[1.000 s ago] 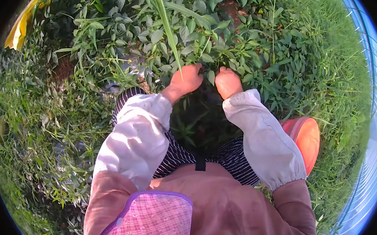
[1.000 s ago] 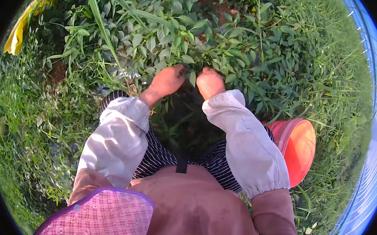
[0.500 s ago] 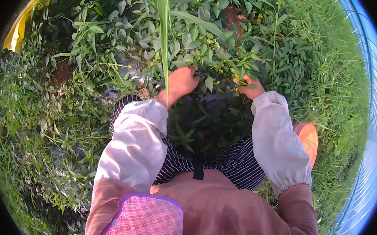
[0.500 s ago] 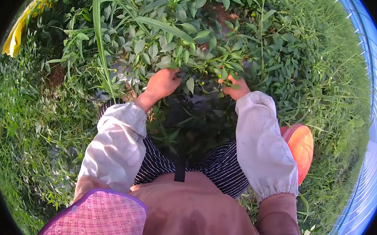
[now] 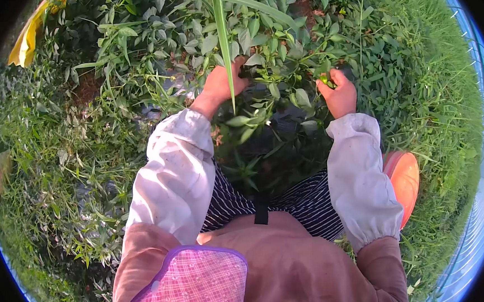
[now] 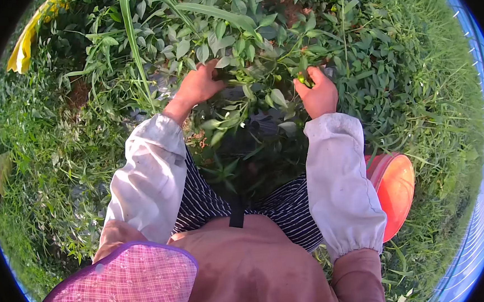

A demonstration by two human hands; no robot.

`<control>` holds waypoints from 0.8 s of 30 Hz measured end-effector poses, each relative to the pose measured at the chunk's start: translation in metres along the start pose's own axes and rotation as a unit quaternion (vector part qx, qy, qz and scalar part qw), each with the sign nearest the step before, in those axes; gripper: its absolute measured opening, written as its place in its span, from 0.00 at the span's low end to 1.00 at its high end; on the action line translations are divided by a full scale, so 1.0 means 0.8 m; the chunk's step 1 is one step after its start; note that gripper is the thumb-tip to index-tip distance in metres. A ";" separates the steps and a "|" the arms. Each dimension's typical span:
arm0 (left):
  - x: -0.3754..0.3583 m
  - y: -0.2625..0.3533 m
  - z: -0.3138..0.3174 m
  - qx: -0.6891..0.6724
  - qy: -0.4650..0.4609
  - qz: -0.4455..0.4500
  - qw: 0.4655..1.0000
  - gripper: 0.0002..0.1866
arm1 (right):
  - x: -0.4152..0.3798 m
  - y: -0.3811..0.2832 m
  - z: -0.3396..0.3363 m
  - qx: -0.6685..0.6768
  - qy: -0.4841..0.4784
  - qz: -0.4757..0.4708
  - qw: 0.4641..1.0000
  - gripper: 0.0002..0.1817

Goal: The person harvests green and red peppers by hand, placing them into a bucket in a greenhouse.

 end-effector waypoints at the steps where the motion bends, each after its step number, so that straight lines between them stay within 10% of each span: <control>1: 0.000 0.000 0.000 0.004 -0.001 -0.002 1.000 0.34 | -0.013 -0.032 0.000 -0.009 0.024 -0.069 0.997 0.13; 3: 0.001 0.003 0.005 0.037 -0.028 0.002 0.999 0.36 | -0.036 -0.068 0.001 0.028 0.010 -0.090 0.995 0.11; 7: 0.001 -0.021 0.017 0.078 -0.096 -0.041 0.991 0.25 | -0.092 -0.092 0.028 0.270 -0.174 0.203 0.925 0.07; 10: -0.009 -0.041 0.064 0.153 -0.172 -0.016 0.973 0.24 | -0.187 -0.056 0.057 0.214 -0.376 0.350 0.831 0.08; 13: -0.027 -0.046 0.101 0.220 -0.243 0.009 0.945 0.30 | -0.292 -0.011 0.075 0.088 -0.514 0.302 0.798 0.09; 16: -0.026 -0.021 0.136 0.147 -0.150 0.103 0.972 0.37 | -0.311 -0.033 0.075 0.018 -0.502 0.177 0.846 0.14; 19: -0.018 -0.058 0.209 0.020 -0.085 0.013 0.996 0.38 | -0.291 -0.053 0.060 0.018 -0.467 0.190 0.864 0.17; 21: -0.013 -0.053 0.257 -0.424 -0.124 0.061 0.895 0.27 | -0.287 -0.050 0.045 0.031 -0.450 0.240 0.860 0.19; 23: -0.020 0.010 0.198 -0.377 -0.108 0.058 0.918 0.19 | -0.274 -0.058 0.029 0.160 -0.407 0.269 0.858 0.21; 24: -0.029 0.008 0.219 -0.457 -0.216 -0.080 0.859 0.17 | -0.269 -0.057 0.021 0.196 -0.375 0.319 0.848 0.21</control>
Point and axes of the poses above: each hand's wrist, its own x-axis towards the middle knuckle, its own z-axis out of the palm, y = z × x, the point moved 9 cm from there along x, towards the middle knuckle, and after that the axes turned 12 degrees about y, right-handed, at the moved point
